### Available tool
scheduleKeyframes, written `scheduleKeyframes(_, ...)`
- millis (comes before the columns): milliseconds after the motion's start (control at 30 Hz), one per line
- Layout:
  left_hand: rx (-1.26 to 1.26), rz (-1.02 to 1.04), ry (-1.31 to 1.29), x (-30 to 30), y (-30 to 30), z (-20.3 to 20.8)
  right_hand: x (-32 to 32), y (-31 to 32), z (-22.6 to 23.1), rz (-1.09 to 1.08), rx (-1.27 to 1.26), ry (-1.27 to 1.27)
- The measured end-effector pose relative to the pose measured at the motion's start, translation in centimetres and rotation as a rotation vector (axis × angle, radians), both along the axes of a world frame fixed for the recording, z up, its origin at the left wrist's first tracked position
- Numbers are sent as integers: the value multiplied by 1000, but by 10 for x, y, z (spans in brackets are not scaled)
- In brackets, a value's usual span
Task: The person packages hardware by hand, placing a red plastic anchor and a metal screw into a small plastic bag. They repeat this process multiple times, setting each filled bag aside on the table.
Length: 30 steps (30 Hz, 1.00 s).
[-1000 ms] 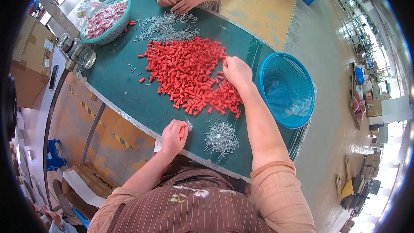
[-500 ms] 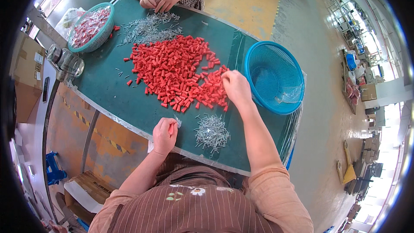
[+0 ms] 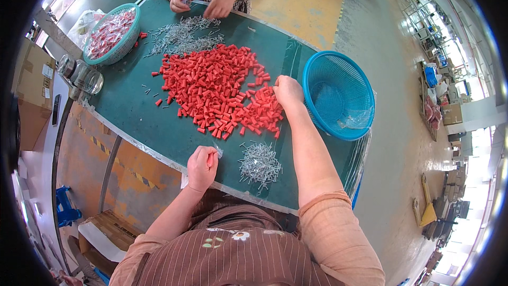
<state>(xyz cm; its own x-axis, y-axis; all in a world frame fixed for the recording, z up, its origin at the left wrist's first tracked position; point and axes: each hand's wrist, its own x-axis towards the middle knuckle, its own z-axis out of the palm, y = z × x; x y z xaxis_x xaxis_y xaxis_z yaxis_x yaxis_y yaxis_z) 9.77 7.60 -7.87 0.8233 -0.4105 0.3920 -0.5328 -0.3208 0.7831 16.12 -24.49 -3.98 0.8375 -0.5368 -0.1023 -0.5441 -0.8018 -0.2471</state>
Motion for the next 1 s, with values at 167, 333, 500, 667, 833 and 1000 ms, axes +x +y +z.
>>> scheduleKeyframes(167,-3,-3,5,-2,-1,-3,6,1,0,32,-128,203)
scheduleKeyframes(333,-9,6,-1,-1,2,-2,-33,43,50,132,3,-56)
scheduleKeyframes(500,11,2,9,1,1,-2,-90,78,61,279,243,145)
scheduleKeyframes(667,-19,-4,14,1,-1,-1,-104,99,24,551,252,-168)
scheduleKeyframes(833,4,9,22,-1,0,-3,-120,107,10,631,154,-78)
scheduleKeyframes(1000,6,4,13,-1,0,-1,-118,116,11,695,145,-151)
